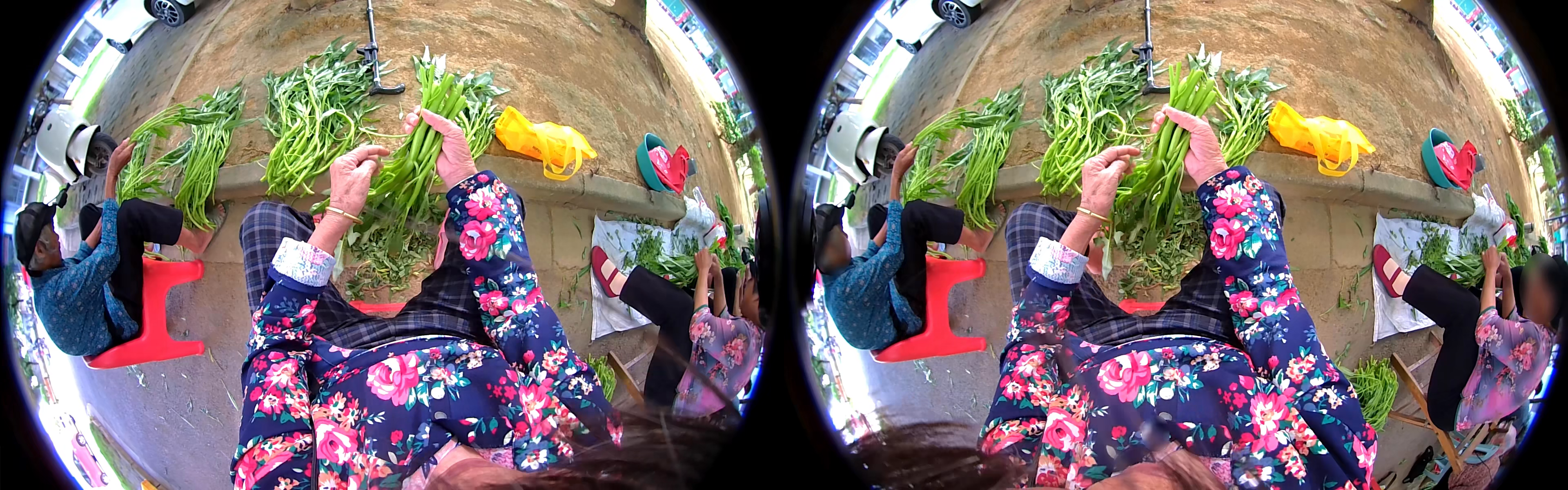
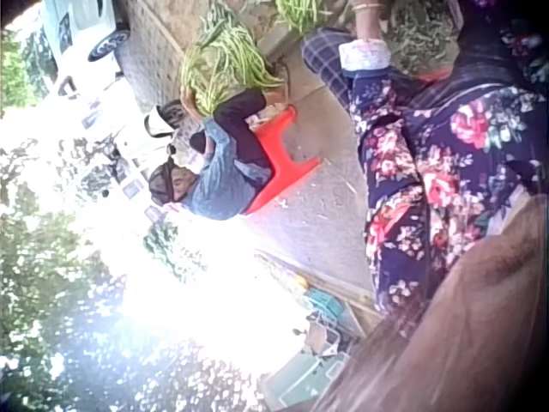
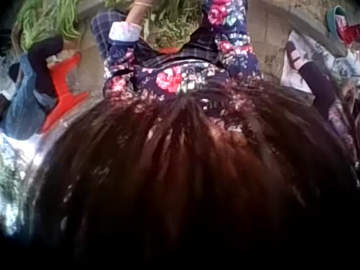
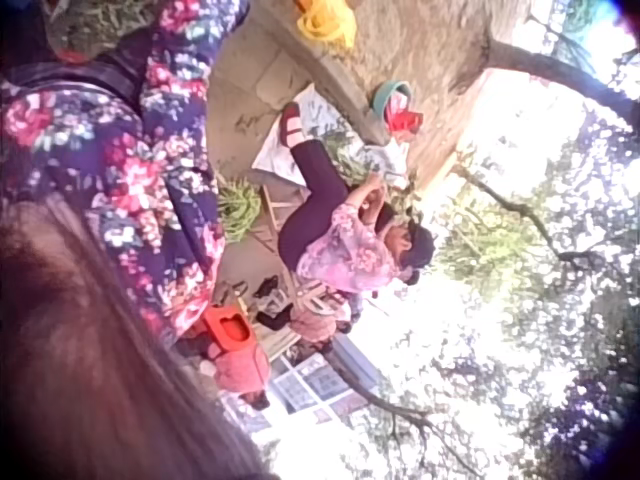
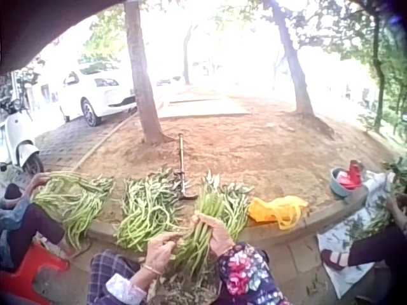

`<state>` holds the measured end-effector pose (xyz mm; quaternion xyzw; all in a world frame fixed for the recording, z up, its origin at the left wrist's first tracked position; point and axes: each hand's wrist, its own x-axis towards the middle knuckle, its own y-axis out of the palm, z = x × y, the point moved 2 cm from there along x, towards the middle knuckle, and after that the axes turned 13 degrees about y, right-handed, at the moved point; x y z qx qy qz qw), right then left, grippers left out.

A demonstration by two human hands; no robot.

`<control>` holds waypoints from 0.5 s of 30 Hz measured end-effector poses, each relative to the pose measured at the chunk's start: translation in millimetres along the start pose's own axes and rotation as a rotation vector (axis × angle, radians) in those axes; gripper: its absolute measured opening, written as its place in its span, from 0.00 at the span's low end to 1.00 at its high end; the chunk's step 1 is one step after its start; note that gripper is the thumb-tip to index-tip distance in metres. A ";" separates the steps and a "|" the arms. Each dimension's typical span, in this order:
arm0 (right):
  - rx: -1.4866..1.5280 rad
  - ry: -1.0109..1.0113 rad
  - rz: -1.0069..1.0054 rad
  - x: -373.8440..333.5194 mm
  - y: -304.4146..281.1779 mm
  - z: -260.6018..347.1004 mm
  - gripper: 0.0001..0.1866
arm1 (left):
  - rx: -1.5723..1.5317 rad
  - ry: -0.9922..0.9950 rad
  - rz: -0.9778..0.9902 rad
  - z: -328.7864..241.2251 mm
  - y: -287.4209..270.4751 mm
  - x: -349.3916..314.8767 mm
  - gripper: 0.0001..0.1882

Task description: The person trims green leafy vegetables by hand, pulling leaves off stems and sorting them into a pile while sitting outdoors.

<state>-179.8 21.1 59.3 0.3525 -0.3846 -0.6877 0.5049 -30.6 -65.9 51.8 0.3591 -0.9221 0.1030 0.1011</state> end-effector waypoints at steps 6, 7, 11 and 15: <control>-0.058 0.015 -0.017 -3.6 0.6 0.2 0.09 | 0.051 0.103 0.047 -16.8 11.3 -0.6 0.11; -0.057 0.008 -0.026 -3.6 2.0 0.3 0.08 | 0.103 0.142 0.054 -22.3 13.9 0.1 0.11; -0.058 0.007 -0.045 -3.6 7.6 -4.4 0.06 | 0.094 0.144 0.020 -14.5 16.4 1.8 0.10; -0.093 0.041 -0.009 -2.2 2.5 -5.8 0.09 | 0.119 0.138 0.033 -7.9 16.0 2.8 0.07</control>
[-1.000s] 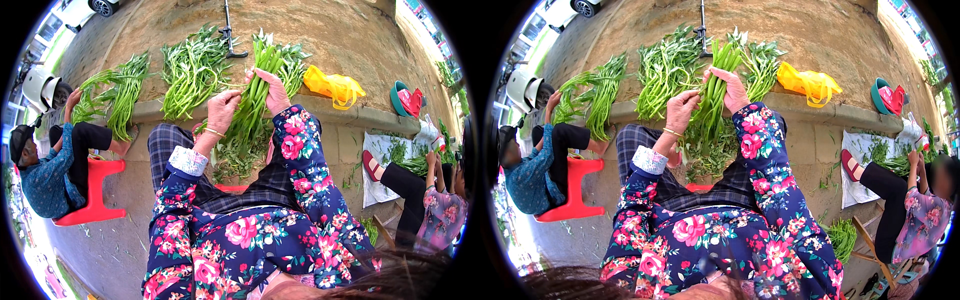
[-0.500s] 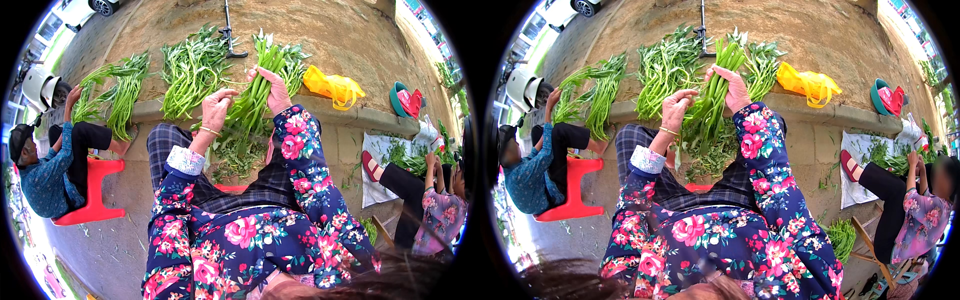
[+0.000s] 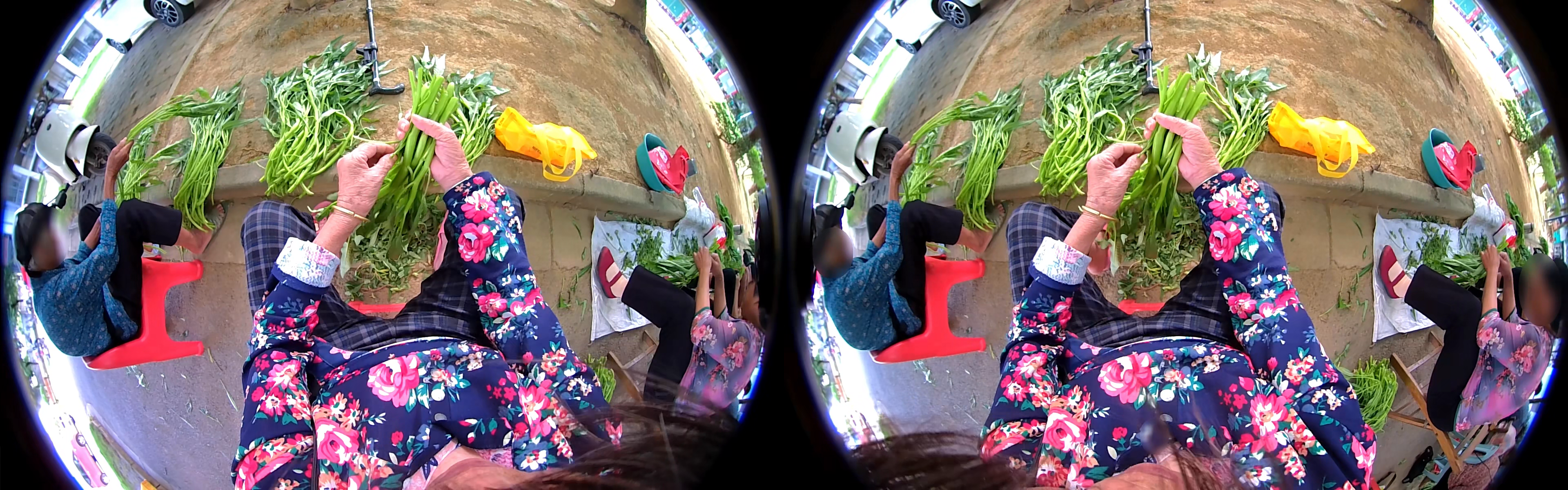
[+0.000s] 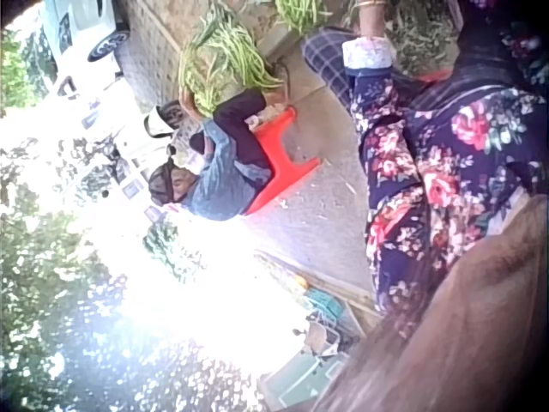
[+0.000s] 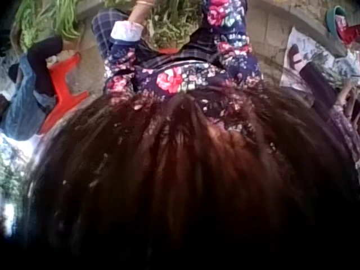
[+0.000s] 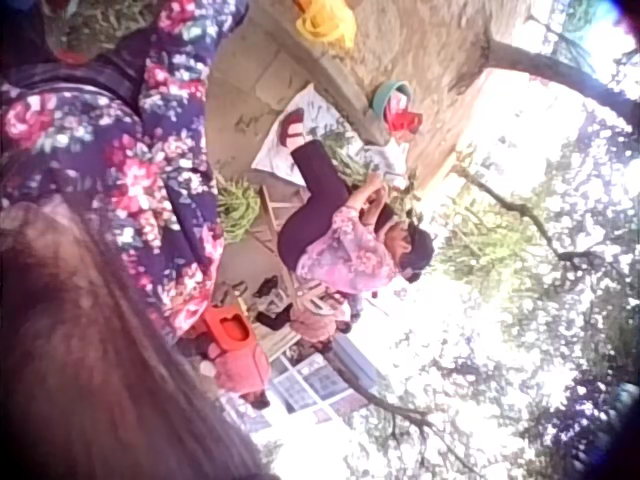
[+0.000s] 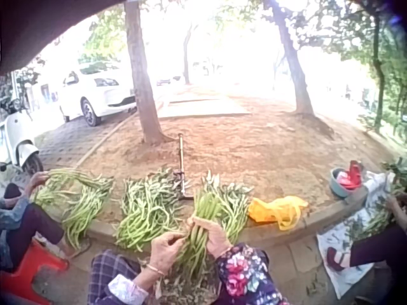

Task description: The person trims green leafy vegetables by hand, pulling leaves off stems and sorting them into a pile while sitting outdoors.

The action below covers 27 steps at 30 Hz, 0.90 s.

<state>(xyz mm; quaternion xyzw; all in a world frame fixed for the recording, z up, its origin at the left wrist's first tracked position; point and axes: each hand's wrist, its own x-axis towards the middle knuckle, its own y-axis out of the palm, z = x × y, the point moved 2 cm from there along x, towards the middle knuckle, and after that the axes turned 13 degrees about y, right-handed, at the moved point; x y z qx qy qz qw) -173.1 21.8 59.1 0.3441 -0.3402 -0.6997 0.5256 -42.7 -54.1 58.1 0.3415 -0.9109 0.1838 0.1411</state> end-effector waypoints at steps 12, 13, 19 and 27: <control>-0.064 0.001 -0.062 0.2 8.8 -7.2 0.09 | -0.578 -0.346 -0.249 7.4 -1.0 -5.4 0.02; -0.070 0.001 -0.065 0.8 8.2 -7.5 0.09 | -0.631 -0.376 -0.274 6.4 -0.3 -6.2 0.02; -0.061 -0.036 -0.035 0.8 3.1 -6.6 0.10 | -1.100 -0.552 -0.341 9.9 -6.5 -5.1 0.02; -0.148 -0.022 0.009 -4.0 12.1 -2.7 0.08 | -0.037 -0.074 -0.075 -0.1 -48.4 5.9 0.10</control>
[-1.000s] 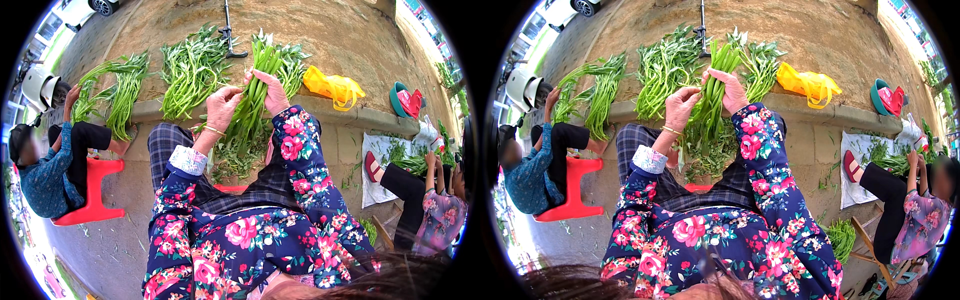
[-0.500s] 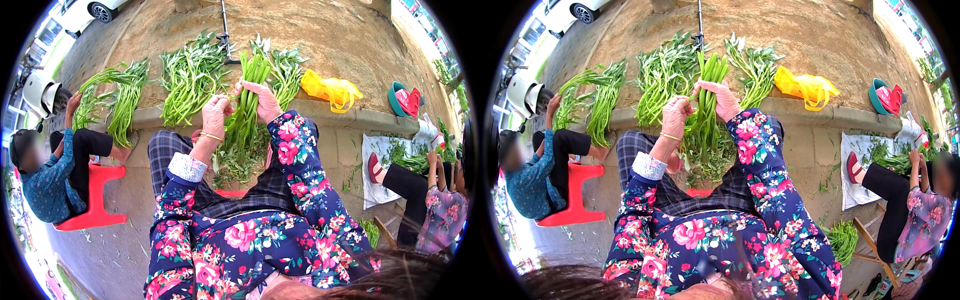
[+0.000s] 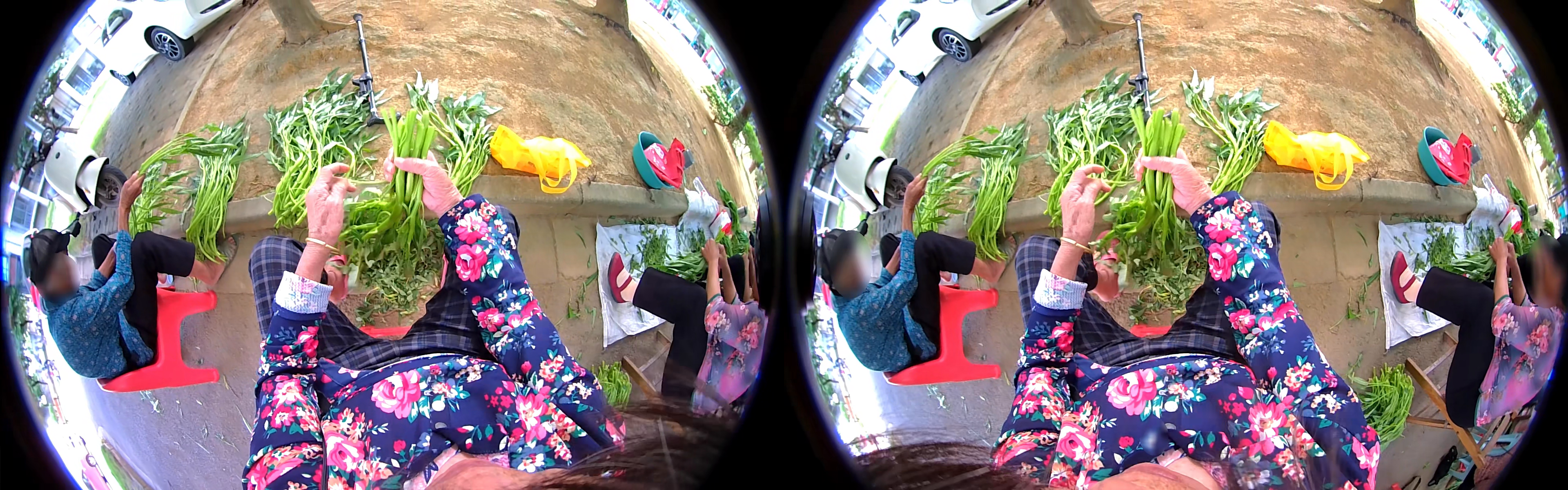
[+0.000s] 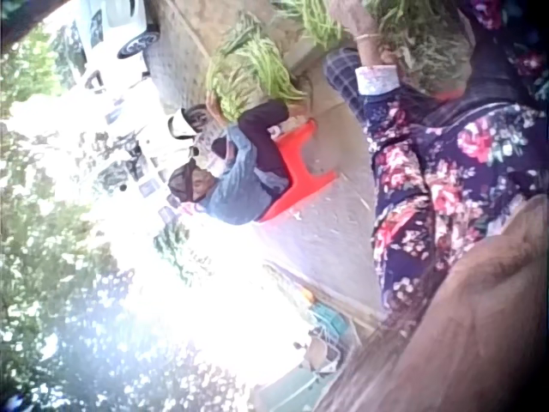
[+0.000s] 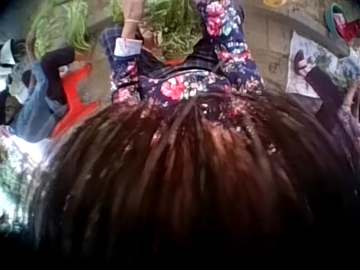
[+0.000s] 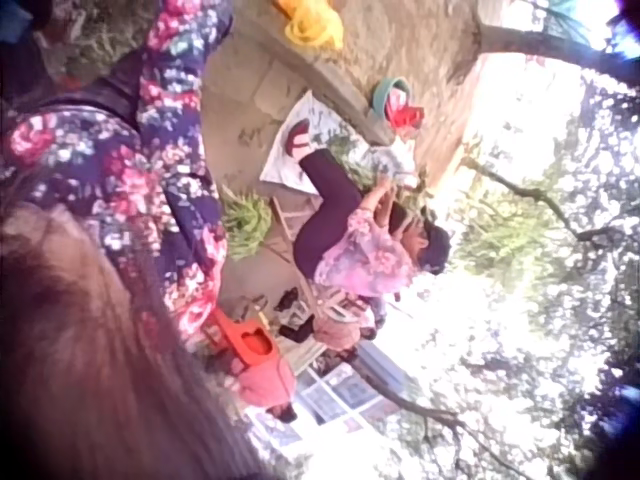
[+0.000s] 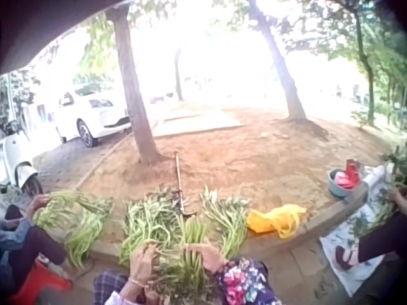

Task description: The person trims green leafy vegetables by hand, pulling leaves off stems and sorting them into a pile while sitting outdoors.

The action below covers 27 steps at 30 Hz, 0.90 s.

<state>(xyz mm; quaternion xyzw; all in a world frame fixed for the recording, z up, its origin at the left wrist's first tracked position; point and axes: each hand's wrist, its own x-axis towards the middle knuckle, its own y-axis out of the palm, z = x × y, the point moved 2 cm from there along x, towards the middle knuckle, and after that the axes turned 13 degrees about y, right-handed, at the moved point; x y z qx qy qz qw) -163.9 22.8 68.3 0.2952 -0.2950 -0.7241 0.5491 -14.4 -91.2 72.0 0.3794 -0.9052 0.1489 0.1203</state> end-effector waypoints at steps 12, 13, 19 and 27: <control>-0.161 0.153 0.018 0.6 17.2 -23.9 0.10 | -0.019 0.008 0.136 -9.1 -5.4 9.9 0.14; -0.188 0.154 0.025 1.3 14.7 -25.7 0.10 | 0.038 -0.042 0.135 -8.8 -8.3 10.1 0.13; -0.210 0.172 0.033 1.0 12.9 -25.2 0.10 | 0.131 -0.082 0.260 -15.6 -12.9 13.2 0.15; -0.275 0.163 0.022 0.4 15.3 -23.1 0.10 | -0.094 0.069 -0.019 -34.4 -6.0 17.8 0.21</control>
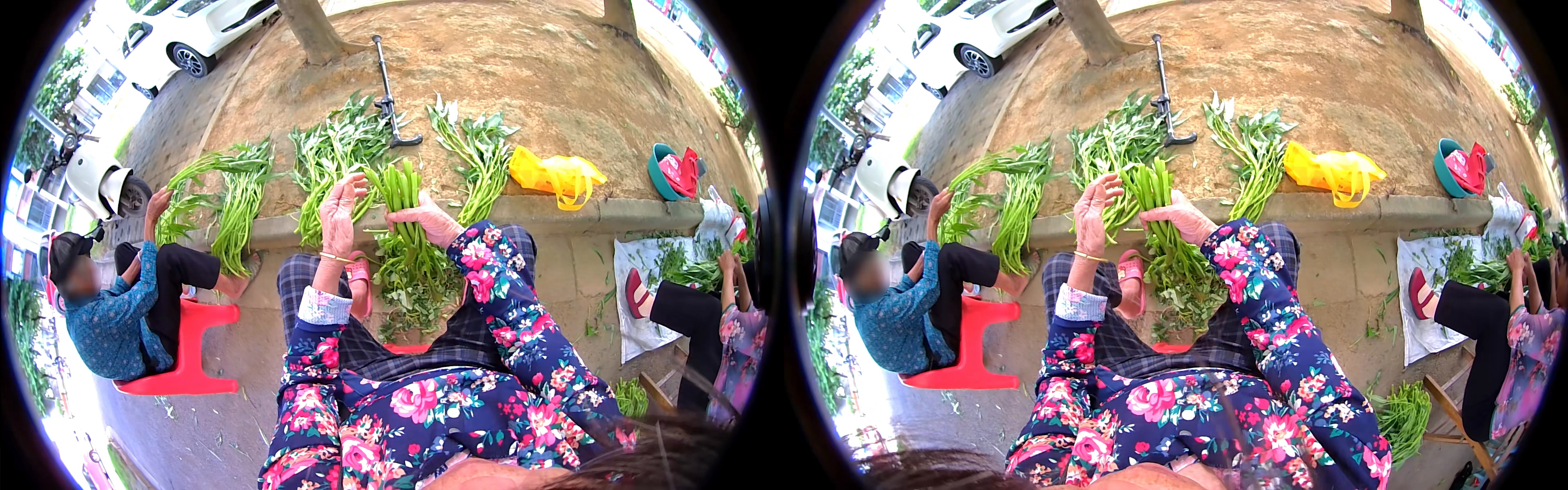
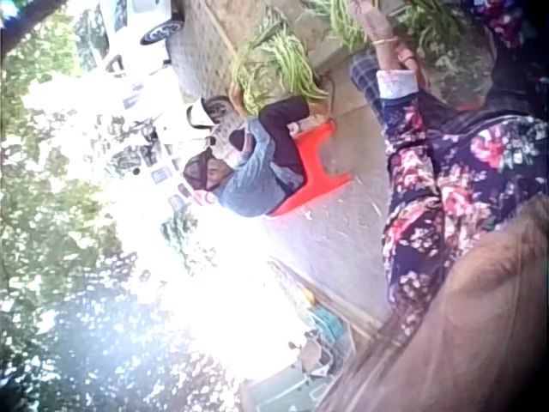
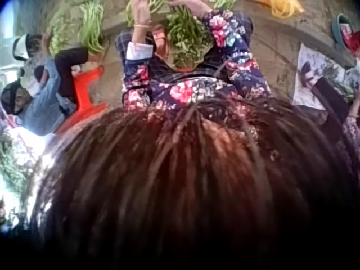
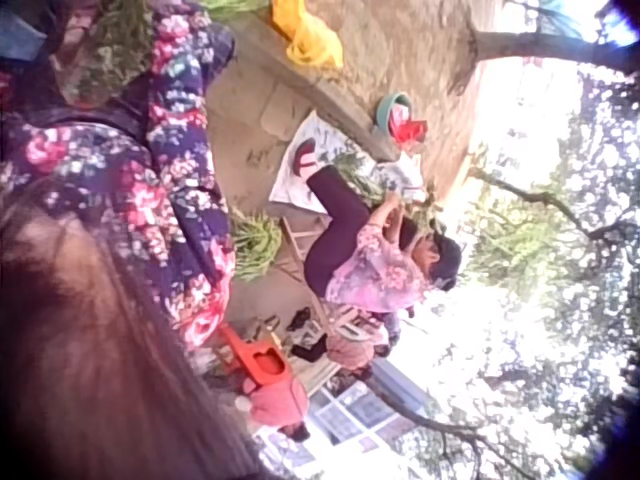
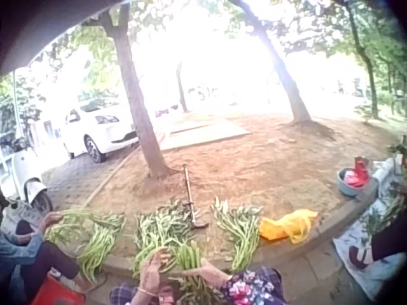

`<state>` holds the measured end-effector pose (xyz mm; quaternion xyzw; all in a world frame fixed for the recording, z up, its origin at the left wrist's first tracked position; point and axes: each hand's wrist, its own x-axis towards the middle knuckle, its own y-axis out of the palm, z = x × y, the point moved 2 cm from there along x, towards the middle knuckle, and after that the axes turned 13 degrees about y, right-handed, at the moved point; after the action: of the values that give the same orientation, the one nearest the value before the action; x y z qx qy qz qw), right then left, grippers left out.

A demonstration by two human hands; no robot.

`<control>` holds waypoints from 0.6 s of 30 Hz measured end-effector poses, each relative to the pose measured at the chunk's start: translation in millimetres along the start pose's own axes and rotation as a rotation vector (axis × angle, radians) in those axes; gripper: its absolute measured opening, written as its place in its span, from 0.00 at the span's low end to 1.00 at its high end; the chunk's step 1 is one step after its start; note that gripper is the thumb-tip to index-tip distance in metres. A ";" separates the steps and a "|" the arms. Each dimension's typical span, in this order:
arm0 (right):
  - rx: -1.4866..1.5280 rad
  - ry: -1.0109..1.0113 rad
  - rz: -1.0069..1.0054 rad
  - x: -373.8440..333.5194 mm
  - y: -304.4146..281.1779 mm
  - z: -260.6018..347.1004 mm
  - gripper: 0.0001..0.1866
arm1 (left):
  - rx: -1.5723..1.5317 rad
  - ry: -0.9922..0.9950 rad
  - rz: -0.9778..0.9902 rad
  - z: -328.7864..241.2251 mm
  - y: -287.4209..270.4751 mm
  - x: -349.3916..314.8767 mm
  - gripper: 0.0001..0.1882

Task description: The person trims green leafy vegetables by hand, pulling leaves off stems and sorting them into a pile while sitting outdoors.

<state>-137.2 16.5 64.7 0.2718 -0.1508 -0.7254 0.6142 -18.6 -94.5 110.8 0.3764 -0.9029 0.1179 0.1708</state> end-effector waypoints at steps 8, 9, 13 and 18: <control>-0.025 0.046 0.018 3.3 5.6 -7.1 0.12 | -0.390 -0.133 0.008 -6.2 24.1 2.7 0.46; -0.022 0.058 0.009 3.2 7.9 -8.1 0.12 | -0.456 -0.189 0.033 2.5 25.1 0.2 0.46; 0.030 0.018 0.094 -0.2 16.4 -8.0 0.18 | -0.456 -0.313 0.160 15.7 28.7 -13.9 0.30; -0.081 0.050 0.141 -7.2 26.6 -6.0 0.15 | -0.430 -0.405 0.326 23.5 25.3 -21.8 0.25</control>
<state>-111.5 18.9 76.1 0.2536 -0.1246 -0.6788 0.6778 -27.6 -71.1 78.6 0.1984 -0.9710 -0.1269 0.0425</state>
